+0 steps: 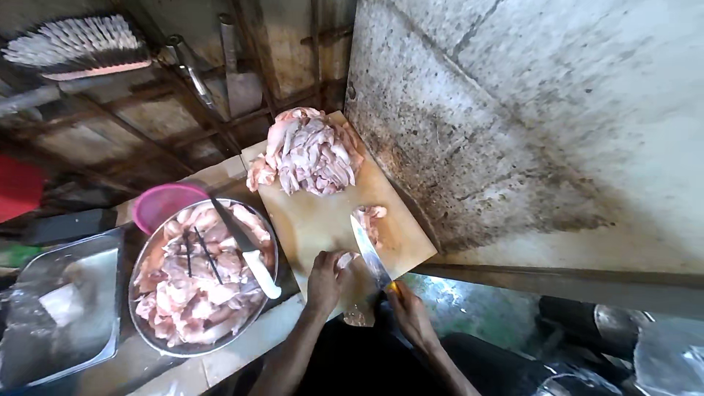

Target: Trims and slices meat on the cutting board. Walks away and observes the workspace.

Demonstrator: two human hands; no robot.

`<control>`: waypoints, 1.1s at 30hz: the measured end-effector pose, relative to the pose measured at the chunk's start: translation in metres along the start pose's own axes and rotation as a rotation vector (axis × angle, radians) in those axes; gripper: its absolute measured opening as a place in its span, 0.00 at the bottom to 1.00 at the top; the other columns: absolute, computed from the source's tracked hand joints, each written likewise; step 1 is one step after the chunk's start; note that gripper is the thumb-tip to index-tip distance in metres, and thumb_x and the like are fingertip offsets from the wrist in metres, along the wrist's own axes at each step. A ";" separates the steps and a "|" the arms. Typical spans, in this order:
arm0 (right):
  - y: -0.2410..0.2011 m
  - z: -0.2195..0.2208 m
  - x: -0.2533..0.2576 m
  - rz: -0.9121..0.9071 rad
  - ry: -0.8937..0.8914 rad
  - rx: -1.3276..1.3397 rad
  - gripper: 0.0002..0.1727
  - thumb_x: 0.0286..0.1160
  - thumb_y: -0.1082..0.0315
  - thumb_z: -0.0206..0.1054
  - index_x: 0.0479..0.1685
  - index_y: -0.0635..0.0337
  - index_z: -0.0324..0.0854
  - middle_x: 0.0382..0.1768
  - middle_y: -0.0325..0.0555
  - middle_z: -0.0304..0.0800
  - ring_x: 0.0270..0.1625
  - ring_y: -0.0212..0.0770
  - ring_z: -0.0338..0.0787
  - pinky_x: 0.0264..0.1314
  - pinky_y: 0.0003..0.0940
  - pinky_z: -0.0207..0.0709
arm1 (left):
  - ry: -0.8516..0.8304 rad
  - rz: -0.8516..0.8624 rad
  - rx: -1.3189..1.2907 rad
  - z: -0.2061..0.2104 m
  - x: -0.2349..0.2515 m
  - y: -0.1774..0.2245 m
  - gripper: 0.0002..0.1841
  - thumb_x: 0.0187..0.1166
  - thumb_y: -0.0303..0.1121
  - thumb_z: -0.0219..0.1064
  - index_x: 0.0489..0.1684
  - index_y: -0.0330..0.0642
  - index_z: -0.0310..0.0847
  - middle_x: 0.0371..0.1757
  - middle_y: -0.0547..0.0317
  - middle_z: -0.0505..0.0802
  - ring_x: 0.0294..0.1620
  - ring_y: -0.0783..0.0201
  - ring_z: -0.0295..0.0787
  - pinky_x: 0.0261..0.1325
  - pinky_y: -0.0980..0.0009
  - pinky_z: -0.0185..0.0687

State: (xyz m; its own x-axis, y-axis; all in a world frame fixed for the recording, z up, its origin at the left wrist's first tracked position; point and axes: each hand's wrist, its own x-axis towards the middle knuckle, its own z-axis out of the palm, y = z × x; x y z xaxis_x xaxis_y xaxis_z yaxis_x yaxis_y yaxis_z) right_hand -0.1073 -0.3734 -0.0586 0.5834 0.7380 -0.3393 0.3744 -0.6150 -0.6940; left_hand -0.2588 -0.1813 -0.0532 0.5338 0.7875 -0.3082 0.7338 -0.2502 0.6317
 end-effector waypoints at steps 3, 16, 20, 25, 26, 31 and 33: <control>0.000 0.009 -0.005 0.099 -0.043 -0.007 0.24 0.87 0.46 0.56 0.62 0.55 0.84 0.32 0.45 0.90 0.34 0.43 0.91 0.42 0.49 0.87 | 0.013 0.080 0.040 0.012 0.012 0.002 0.16 0.78 0.36 0.71 0.63 0.51 0.89 0.64 0.56 0.91 0.68 0.57 0.85 0.74 0.60 0.82; 0.026 0.022 -0.030 0.185 -0.150 0.024 0.26 0.86 0.41 0.53 0.60 0.51 0.83 0.32 0.45 0.90 0.36 0.46 0.92 0.42 0.53 0.86 | 0.019 0.372 -0.004 -0.011 0.029 -0.019 0.06 0.79 0.32 0.72 0.46 0.49 0.95 0.53 0.61 0.93 0.57 0.67 0.90 0.64 0.66 0.89; 0.028 0.021 -0.031 0.196 -0.191 0.041 0.26 0.86 0.42 0.53 0.62 0.53 0.83 0.38 0.48 0.91 0.41 0.48 0.93 0.49 0.55 0.86 | 0.071 0.366 0.095 0.000 0.027 -0.017 0.06 0.79 0.31 0.73 0.44 0.46 0.96 0.50 0.59 0.95 0.53 0.65 0.92 0.60 0.66 0.91; 0.029 0.018 -0.030 0.184 -0.215 0.004 0.28 0.86 0.40 0.50 0.62 0.51 0.82 0.37 0.47 0.91 0.41 0.48 0.93 0.47 0.54 0.86 | 0.032 0.358 0.196 -0.003 0.029 0.001 0.08 0.79 0.31 0.72 0.49 0.48 0.95 0.53 0.59 0.94 0.56 0.63 0.91 0.62 0.65 0.89; 0.029 0.018 -0.030 0.186 -0.228 -0.007 0.28 0.86 0.39 0.50 0.62 0.50 0.82 0.37 0.47 0.91 0.41 0.49 0.93 0.47 0.55 0.86 | 0.037 0.370 0.210 -0.002 0.028 0.003 0.08 0.78 0.31 0.73 0.49 0.48 0.95 0.52 0.58 0.94 0.56 0.62 0.91 0.61 0.64 0.90; 0.033 0.012 -0.039 0.198 -0.276 -0.047 0.29 0.86 0.38 0.49 0.64 0.50 0.81 0.37 0.48 0.91 0.43 0.51 0.93 0.48 0.57 0.85 | 0.110 0.411 0.268 0.008 0.028 0.006 0.06 0.77 0.29 0.74 0.45 0.45 0.95 0.49 0.55 0.95 0.55 0.57 0.92 0.61 0.60 0.89; 0.037 0.006 -0.045 0.214 -0.313 -0.087 0.29 0.86 0.37 0.47 0.63 0.49 0.80 0.36 0.48 0.90 0.42 0.51 0.93 0.47 0.57 0.86 | 0.141 0.428 0.274 0.011 0.027 0.004 0.05 0.77 0.29 0.74 0.44 0.45 0.95 0.48 0.55 0.95 0.55 0.57 0.92 0.61 0.61 0.89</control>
State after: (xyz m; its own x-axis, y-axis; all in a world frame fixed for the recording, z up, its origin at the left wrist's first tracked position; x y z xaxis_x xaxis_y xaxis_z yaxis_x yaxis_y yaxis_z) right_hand -0.1239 -0.4280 -0.0726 0.4117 0.6314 -0.6572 0.3358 -0.7755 -0.5347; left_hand -0.2366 -0.1669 -0.0663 0.7621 0.6457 0.0472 0.5555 -0.6895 0.4647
